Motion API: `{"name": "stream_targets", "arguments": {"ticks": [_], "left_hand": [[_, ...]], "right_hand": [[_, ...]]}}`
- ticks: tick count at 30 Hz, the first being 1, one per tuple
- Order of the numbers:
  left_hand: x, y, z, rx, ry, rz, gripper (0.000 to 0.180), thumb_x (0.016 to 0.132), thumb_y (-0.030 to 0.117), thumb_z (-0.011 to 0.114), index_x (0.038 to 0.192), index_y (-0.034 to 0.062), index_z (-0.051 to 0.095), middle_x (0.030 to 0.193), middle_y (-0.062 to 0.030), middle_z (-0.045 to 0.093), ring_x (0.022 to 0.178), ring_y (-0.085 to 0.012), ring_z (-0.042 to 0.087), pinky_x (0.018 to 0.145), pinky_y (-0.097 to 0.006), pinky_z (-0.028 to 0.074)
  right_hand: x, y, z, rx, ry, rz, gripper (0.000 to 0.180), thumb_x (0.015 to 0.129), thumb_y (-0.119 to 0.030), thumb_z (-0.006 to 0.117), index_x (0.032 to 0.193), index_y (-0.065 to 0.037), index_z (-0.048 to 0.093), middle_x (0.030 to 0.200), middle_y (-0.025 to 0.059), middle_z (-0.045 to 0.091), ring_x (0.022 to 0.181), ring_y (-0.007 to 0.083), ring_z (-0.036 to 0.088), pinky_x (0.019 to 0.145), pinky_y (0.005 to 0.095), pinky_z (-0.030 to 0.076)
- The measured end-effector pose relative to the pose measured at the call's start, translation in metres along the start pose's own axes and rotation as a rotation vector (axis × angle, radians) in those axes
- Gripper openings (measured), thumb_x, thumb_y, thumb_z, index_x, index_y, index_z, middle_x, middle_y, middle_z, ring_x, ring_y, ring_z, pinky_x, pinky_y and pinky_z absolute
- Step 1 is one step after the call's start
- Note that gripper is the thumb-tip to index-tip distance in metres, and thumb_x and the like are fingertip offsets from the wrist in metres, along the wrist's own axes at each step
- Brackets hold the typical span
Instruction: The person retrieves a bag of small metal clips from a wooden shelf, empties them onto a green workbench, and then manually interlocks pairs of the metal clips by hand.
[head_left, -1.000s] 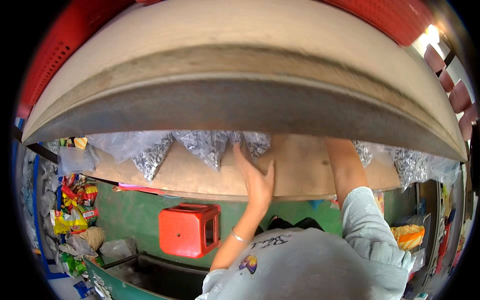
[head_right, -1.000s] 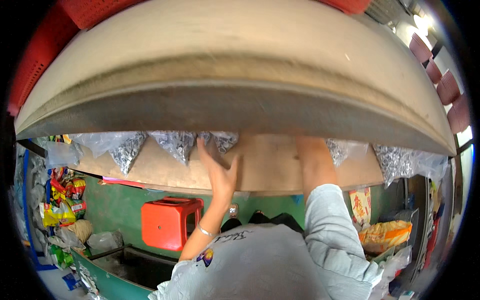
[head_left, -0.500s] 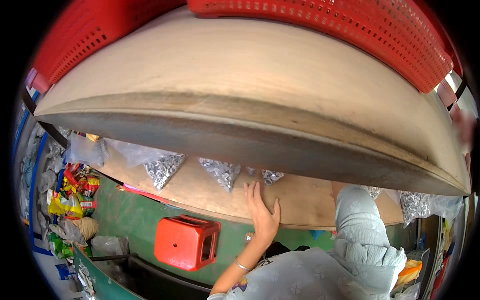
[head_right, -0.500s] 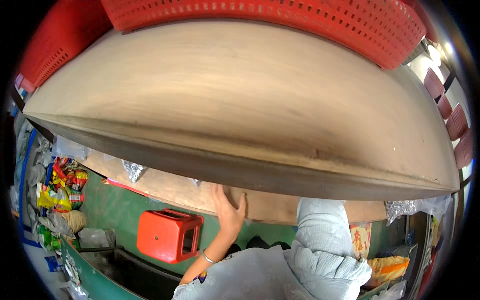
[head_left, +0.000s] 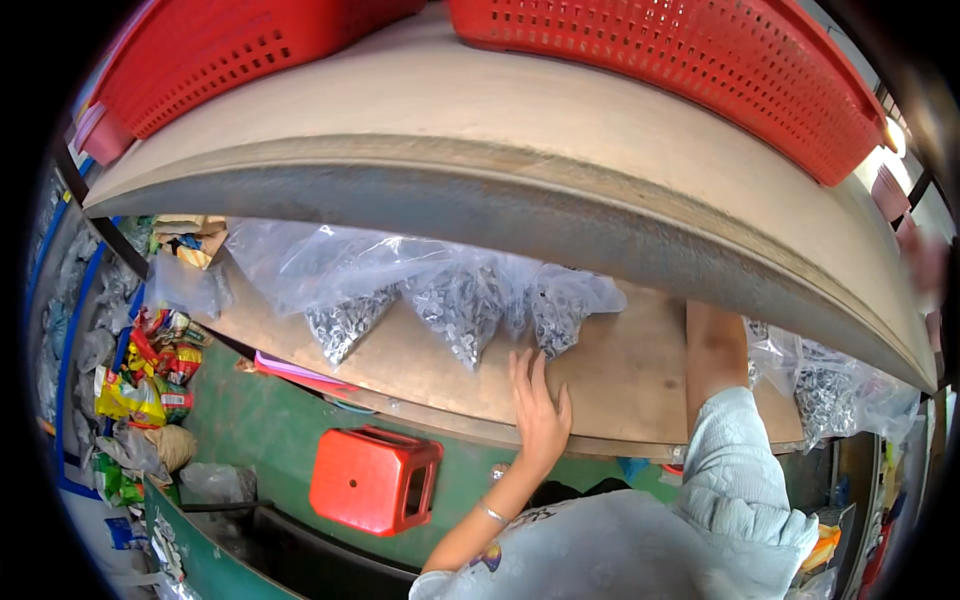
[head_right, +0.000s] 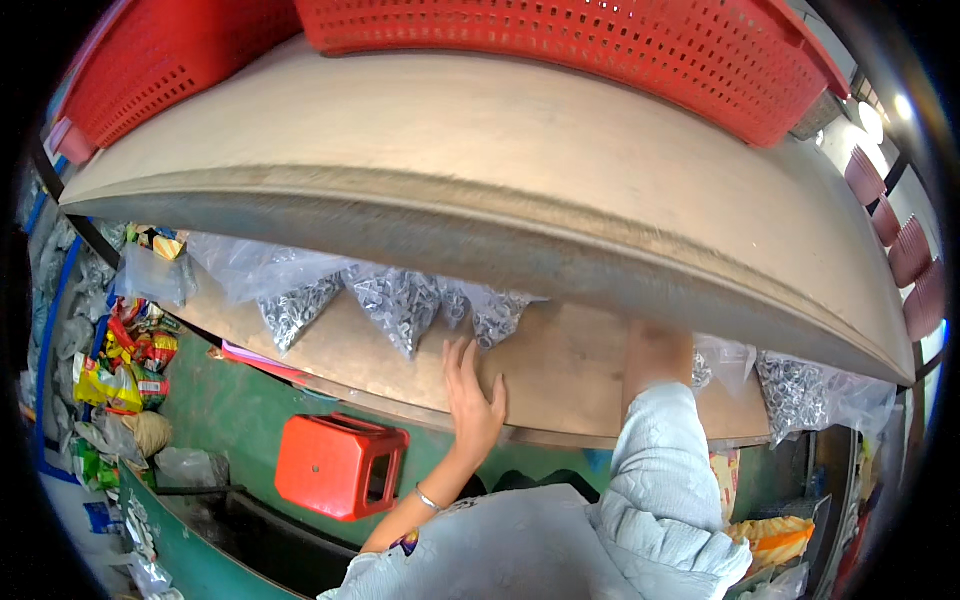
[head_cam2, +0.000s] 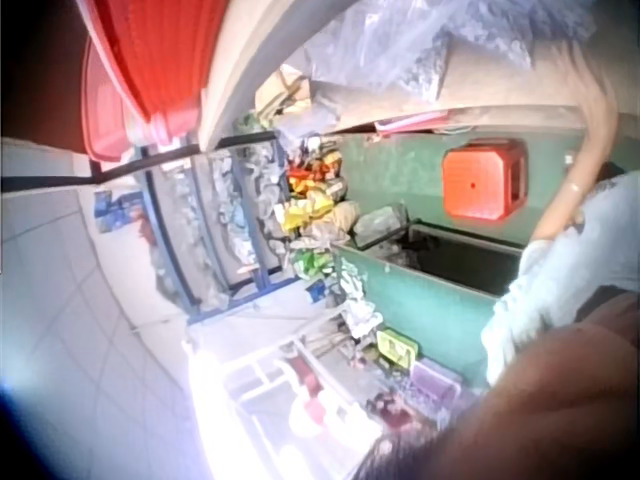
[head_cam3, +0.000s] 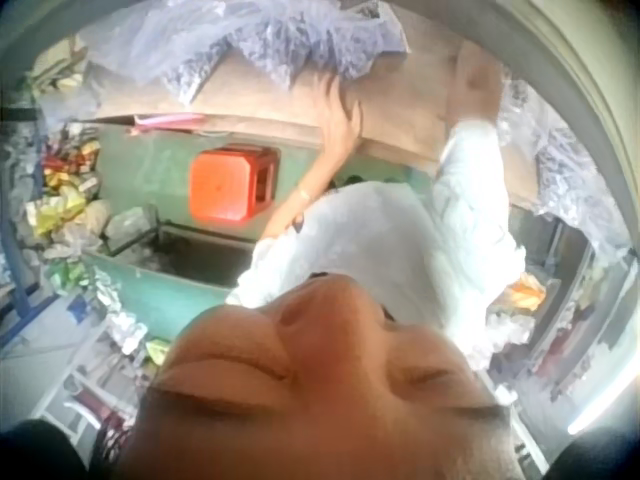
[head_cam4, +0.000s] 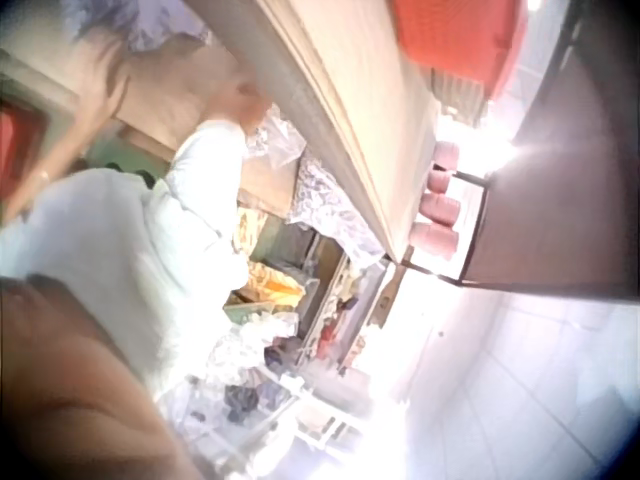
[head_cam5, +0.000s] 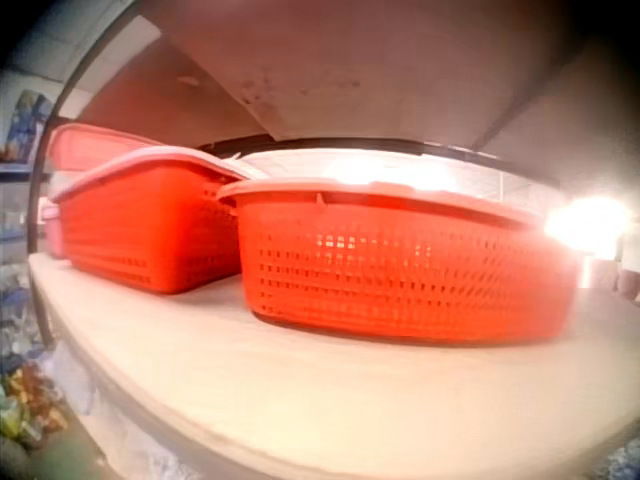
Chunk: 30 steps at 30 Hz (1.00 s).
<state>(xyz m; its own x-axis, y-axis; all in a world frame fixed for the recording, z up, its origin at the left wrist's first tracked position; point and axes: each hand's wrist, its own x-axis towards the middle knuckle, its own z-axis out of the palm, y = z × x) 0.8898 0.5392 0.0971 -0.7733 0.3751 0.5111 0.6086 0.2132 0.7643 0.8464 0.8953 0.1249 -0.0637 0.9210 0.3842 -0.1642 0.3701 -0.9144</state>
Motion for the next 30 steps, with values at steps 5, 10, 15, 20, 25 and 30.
{"name": "stream_targets", "arguments": {"ticks": [5, 10, 15, 20, 25, 30], "left_hand": [[0.0, 0.003, -0.004, -0.022, -0.01, 0.041, 0.05, 0.073, -0.001, 0.056, 0.118, -0.0062, 0.037, 0.123, -0.0231, 0.033, 0.12, -0.0438, 0.026, 0.097, -0.047, 0.028], [-0.007, -0.004, -0.003, -0.326, 0.012, -0.058, 0.046, 0.078, 0.001, 0.053, 0.12, -0.0056, 0.035, 0.125, -0.0222, 0.033, 0.121, -0.0382, 0.03, 0.095, -0.045, 0.031], [0.021, 0.024, -0.03, -1.481, -0.324, -0.577, 0.055, 0.089, 0.032, 0.044, 0.128, -0.0013, 0.024, 0.124, -0.0189, 0.037, 0.116, -0.0311, 0.037, 0.093, -0.043, 0.036], [0.024, 0.068, -0.075, -2.083, -0.309, -0.734, 0.064, 0.084, 0.049, 0.042, 0.13, 0.006, 0.027, 0.127, -0.016, 0.038, 0.117, -0.0302, 0.038, 0.094, -0.049, 0.034], [-0.03, 0.079, -0.101, -1.985, -0.081, -0.666, 0.051, 0.084, 0.027, 0.053, 0.125, 0.0043, 0.034, 0.124, -0.0139, 0.043, 0.114, -0.0287, 0.041, 0.096, -0.049, 0.031], [-0.078, 0.098, -0.114, -1.923, 0.17, -0.55, 0.049, 0.08, 0.015, 0.057, 0.122, 0.0023, 0.037, 0.12, -0.0132, 0.046, 0.111, -0.0287, 0.044, 0.095, -0.05, 0.032]], "right_hand": [[-0.008, -0.083, -0.008, 0.591, -0.032, 0.027, 0.049, 0.078, -0.012, 0.055, 0.123, -0.001, 0.038, 0.124, 0.0117, 0.044, 0.113, 0.0246, 0.042, 0.096, 0.0369, 0.032], [-0.037, -0.152, -0.016, 0.863, -0.204, 0.031, 0.049, 0.078, -0.011, 0.055, 0.123, -0.001, 0.037, 0.124, 0.0112, 0.044, 0.113, 0.024, 0.042, 0.096, 0.0366, 0.032], [-0.093, -0.199, -0.027, 0.46, -0.392, -0.014, 0.043, 0.078, -0.007, 0.054, 0.118, 0.0, 0.041, 0.118, 0.0101, 0.049, 0.107, 0.0214, 0.047, 0.092, 0.0338, 0.036], [-0.165, -0.238, -0.055, 0.427, -0.719, 0.132, 0.036, 0.077, 0.0, 0.054, 0.112, 0.001, 0.047, 0.107, 0.0085, 0.055, 0.096, 0.0185, 0.053, 0.086, 0.0315, 0.041], [-0.191, -0.244, -0.072, 0.558, -0.948, 0.314, 0.038, 0.075, 0.002, 0.055, 0.112, -0.001, 0.047, 0.103, 0.008, 0.055, 0.094, 0.0175, 0.054, 0.084, 0.0316, 0.043], [-0.214, -0.24, -0.071, 0.755, -1.177, 0.556, 0.038, 0.077, 0.0, 0.056, 0.113, -0.001, 0.046, 0.106, 0.0083, 0.053, 0.095, 0.0169, 0.053, 0.083, 0.0311, 0.044]]}}
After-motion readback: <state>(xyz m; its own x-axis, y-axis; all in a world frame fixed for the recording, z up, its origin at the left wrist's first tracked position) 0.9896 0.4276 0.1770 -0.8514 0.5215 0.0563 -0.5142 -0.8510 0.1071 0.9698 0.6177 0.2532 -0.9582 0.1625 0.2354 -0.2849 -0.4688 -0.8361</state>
